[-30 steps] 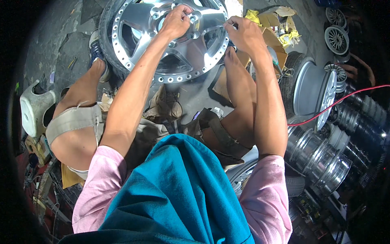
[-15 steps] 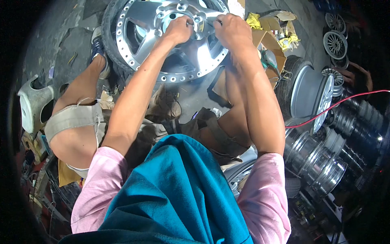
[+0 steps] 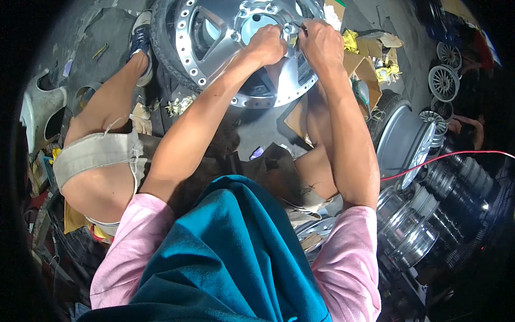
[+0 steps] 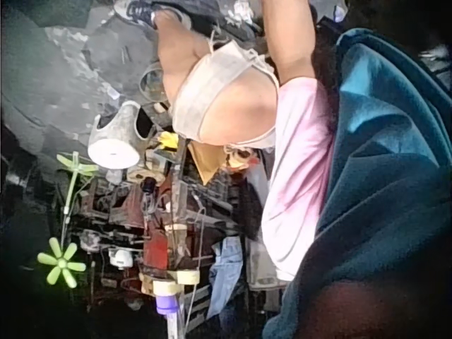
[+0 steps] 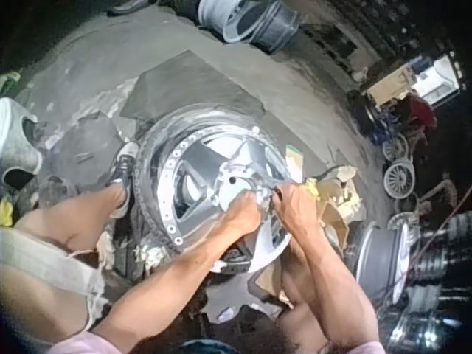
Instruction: The person wipes a car rim with a cloth, uses a small tool to manipulate the bolts along the edge, and lifts the center piece of the rim.
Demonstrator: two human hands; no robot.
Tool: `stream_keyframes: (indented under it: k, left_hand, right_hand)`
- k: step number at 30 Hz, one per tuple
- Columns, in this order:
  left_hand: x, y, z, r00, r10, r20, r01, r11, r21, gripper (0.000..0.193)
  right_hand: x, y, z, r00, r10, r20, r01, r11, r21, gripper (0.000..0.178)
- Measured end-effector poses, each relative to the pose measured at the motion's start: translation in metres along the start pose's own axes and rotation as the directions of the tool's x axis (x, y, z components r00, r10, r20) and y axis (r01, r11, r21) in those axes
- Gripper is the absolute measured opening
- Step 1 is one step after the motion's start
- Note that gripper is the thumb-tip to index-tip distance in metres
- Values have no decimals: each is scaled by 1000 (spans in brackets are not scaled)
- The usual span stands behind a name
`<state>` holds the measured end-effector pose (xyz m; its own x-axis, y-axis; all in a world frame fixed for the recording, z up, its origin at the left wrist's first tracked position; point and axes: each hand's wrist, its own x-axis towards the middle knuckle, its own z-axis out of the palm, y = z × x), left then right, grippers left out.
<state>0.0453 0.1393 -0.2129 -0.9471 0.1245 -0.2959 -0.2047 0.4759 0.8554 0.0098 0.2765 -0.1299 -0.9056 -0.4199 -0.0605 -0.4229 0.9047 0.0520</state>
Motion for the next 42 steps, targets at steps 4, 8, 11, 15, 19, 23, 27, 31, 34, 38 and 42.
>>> stream_keyframes:
  k: [4,8,11,15,19,23,27,31,34,38,42]
  left_hand:
    - [3,-6,5,999,27,-34,-28,999,-33,41]
    - [1,-8,2,999,47,-11,-47,999,-22,42]
    - [-1,-3,-4,998,38,49,-39,999,3,45]
    - [-3,6,-12,988,4,152,-16,997,77,51]
    - [-5,1,-8,995,69,69,-72,997,40,33]
    - [-9,4,-8,991,84,106,-88,996,35,37]
    - [-6,4,-4,984,81,156,-94,992,81,59]
    - [-4,-4,3,987,140,75,-146,986,76,40]
    - [-4,-5,3,986,142,86,-150,985,89,42]
    - [-8,2,-2,983,125,133,-135,989,69,42]
    - [-8,2,-3,985,82,149,-98,990,101,41]
  right_hand:
    - [7,-4,4,998,-54,-11,53,998,-45,23]
    - [7,-4,-1,996,-84,-39,83,996,-30,23]
    - [6,-3,-11,1000,2,15,-1,995,-101,20]
    - [5,1,-15,995,58,75,-46,987,-153,19]
    - [8,-11,-17,995,18,98,1,981,-196,18]
    - [8,-6,-9,997,-9,79,28,971,-239,20]
    - [10,-7,-6,990,32,138,5,964,-264,21]
    - [12,-5,-6,989,7,146,32,964,-265,20]
    - [12,0,-8,993,-7,121,35,974,-224,20]
    - [12,7,-7,985,36,171,4,974,-226,22]
    - [9,6,-9,989,-11,146,34,987,-155,22]
